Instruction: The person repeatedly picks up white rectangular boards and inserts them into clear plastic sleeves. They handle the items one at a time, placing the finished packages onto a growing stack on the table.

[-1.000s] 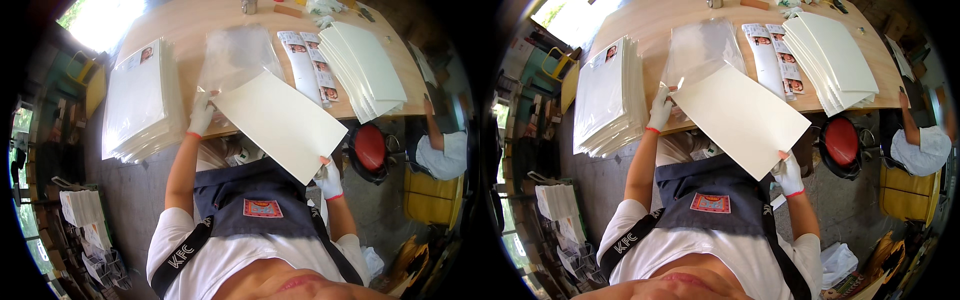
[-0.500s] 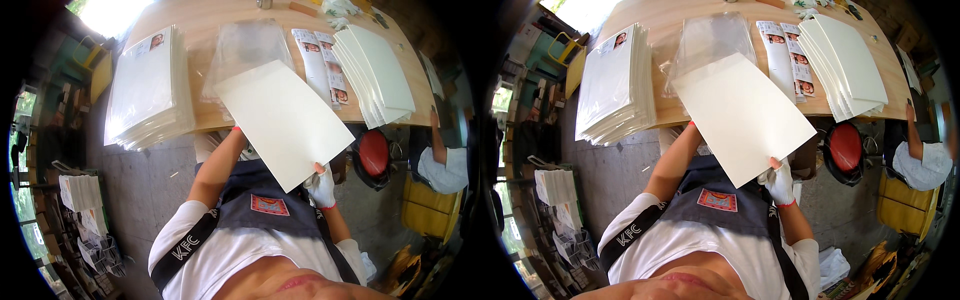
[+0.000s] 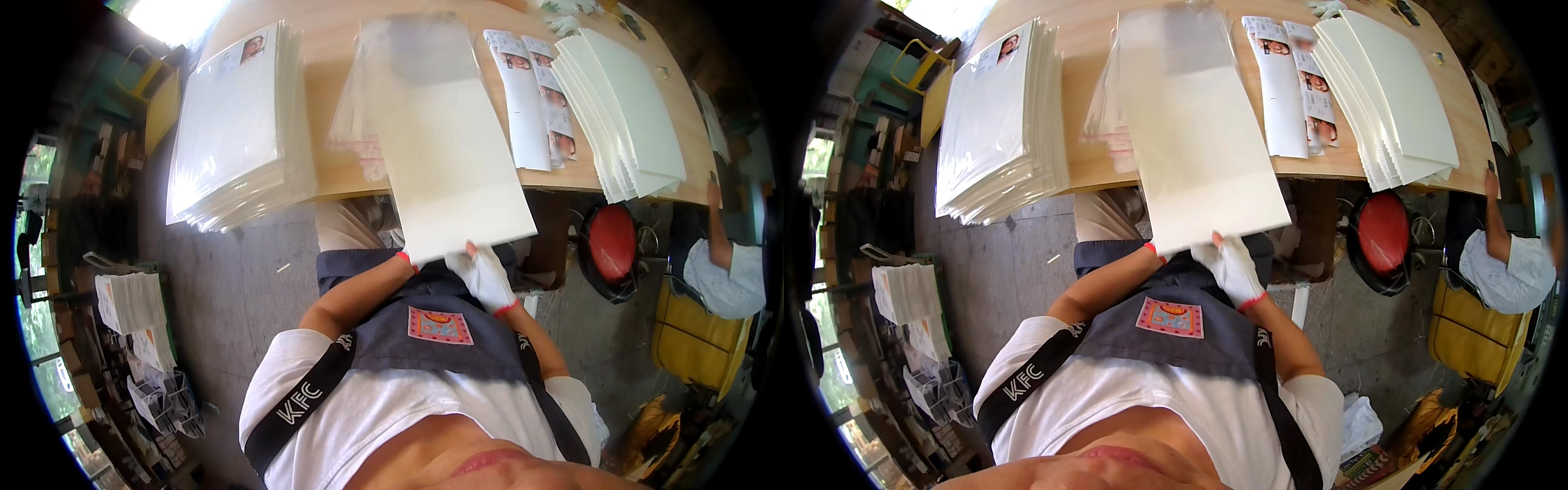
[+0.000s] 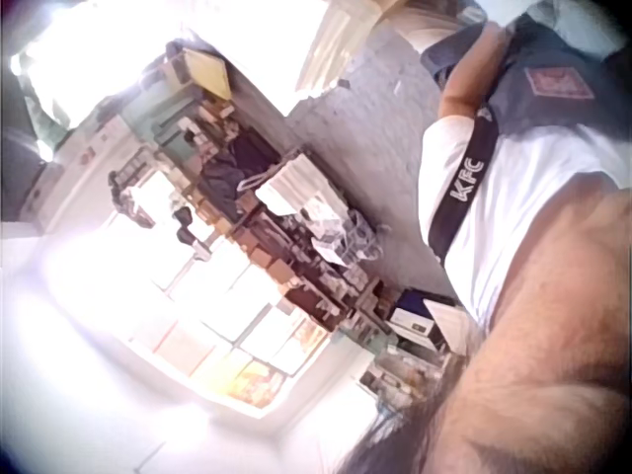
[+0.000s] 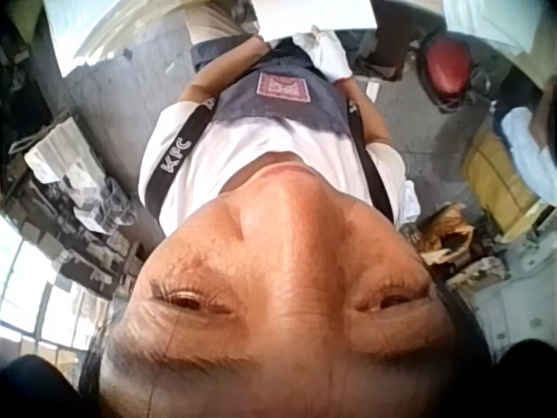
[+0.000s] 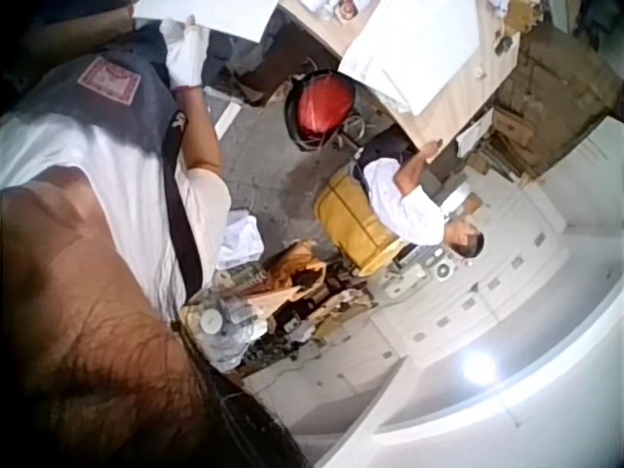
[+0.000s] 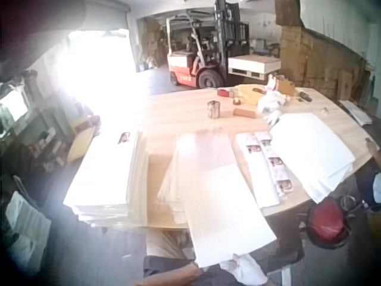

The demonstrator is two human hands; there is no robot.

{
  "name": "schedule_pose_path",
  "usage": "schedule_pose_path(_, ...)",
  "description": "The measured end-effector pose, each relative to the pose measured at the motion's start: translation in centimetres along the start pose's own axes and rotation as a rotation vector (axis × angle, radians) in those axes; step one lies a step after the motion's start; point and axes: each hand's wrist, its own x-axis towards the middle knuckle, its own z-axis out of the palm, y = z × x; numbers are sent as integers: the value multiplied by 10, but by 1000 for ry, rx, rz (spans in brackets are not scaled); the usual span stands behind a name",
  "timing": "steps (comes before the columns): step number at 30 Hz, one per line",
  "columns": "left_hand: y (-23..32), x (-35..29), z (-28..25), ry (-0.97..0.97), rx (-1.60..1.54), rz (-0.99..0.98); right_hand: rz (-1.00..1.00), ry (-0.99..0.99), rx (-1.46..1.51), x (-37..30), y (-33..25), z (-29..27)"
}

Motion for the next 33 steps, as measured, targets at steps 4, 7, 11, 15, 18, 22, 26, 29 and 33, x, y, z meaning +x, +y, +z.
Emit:
schedule_pose_path(4, 18, 10, 2, 382, 63, -295, -29, -25, 407, 83, -8, 24)
schedule_pose_path(7, 32, 11, 5, 315, -63, -231, -2, -84, 230, 97, -17, 36)
schedule_pose_path(11, 96, -13, 11, 264, -136, -495, 1, -198, -295, 76, -25, 34)
schedule_pose_path(15, 120, -36, -21, 407, 247, -212, -184, -235, -1112, 51, -26, 64)
schedule_pose_path(18, 149, -36, -27, 357, 360, -240, -678, -306, -1622, 71, -6, 71)
schedule_pose_path(22, 148, -36, -38, 308, 311, -297, -968, -331, -2057, 85, 9, 86)
schedule_pose_path(26, 151, -32, -42, 217, 500, -303, -1022, -351, -2171, 90, 13, 92)
schedule_pose_path(29, 145, -30, -49, 282, 414, -343, -1036, -530, -1971, 86, 3, 88)
schedule_pose_path(33, 157, -45, -46, 355, 511, -268, -681, -59, -877, 48, -65, 36)
